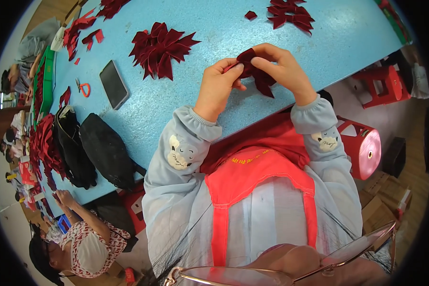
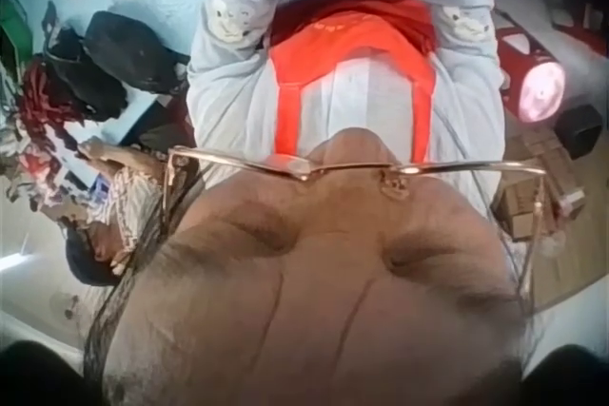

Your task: Making decorative ribbon bows by folding and tying red fabric pieces.

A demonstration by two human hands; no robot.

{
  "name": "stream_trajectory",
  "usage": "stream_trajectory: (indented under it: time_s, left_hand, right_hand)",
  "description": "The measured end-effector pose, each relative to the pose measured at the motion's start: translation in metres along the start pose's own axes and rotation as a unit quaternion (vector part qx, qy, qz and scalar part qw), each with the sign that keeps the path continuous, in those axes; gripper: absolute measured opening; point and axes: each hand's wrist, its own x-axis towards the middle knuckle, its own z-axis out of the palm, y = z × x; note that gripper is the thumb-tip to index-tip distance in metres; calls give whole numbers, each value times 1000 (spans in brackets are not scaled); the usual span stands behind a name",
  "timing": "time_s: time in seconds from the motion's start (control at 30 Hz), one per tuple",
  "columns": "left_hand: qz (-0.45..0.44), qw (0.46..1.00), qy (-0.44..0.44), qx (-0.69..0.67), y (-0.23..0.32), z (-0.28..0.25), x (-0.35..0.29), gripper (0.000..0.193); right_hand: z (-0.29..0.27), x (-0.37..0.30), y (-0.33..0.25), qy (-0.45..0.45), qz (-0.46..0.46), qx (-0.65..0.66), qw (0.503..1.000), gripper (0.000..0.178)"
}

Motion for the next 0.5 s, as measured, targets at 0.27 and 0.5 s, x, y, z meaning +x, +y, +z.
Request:
stream_trajectory:
  time_s: [0.27,0.5]
  left_hand:
    - [-13,998,23,56,-4,-3,-4,25]
    - [29,986,-10,165,12,-17,16,27]
  right_hand:
    - [6,14,31,20,34,34,999,16]
    - [1,19,22,-28,6,-56,998,21]
